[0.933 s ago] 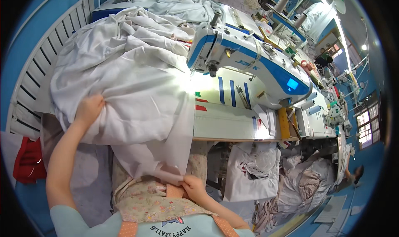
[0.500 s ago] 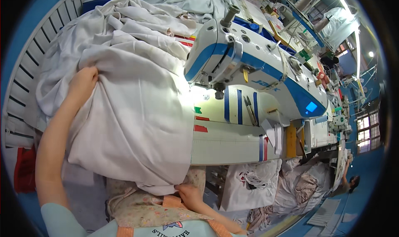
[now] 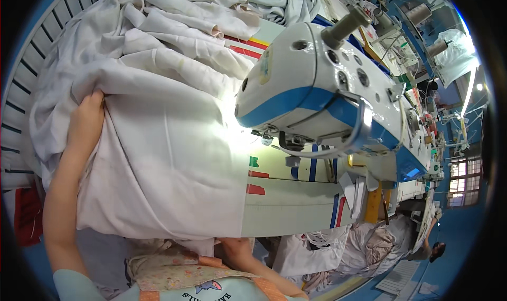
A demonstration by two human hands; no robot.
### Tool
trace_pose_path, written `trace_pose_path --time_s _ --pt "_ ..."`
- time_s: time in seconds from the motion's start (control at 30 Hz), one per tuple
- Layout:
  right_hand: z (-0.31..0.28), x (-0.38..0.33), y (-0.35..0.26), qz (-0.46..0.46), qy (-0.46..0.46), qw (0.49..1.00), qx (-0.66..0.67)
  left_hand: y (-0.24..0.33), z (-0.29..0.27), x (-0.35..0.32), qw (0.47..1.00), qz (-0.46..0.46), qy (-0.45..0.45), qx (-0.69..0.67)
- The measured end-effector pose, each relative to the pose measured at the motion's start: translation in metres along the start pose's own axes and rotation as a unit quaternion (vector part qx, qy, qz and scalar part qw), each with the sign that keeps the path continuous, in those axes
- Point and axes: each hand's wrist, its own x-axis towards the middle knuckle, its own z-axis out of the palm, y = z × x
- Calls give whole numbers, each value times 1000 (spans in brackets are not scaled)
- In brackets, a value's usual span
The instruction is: Using an industrial sewing machine to stitch together white fabric components for pillows.
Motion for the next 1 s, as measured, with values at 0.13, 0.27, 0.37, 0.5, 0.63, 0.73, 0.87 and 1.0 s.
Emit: trace_pose_path --time_s 0.13,0.27,0.37,0.5,0.63,0.73,0.87,1.0 --pt "-7 15 -13 1 54 998 -20 -7 14 20 1000 18 10 0" --pt "-13 21 -17 -80 50 993 -77 -9 22 44 1000 11 5 -17" --pt "-15 20 -20 -108 65 991 -53 -6 27 62 1000 0 4 -6" --pt "-23 19 -26 -146 84 983 -72 -1 32 79 1000 -2 8 -8" --pt "-34 26 -38 -193 102 972 -83 3 35 93 1000 3 17 -26" --pt "-41 30 -52 -232 115 960 -101 5 37 106 999 1 19 -27" --pt "-50 35 -69 -270 109 952 -96 6 44 122 999 5 42 -29" --pt "-59 44 -83 -293 114 944 -101 5 53 142 999 -16 34 -4"
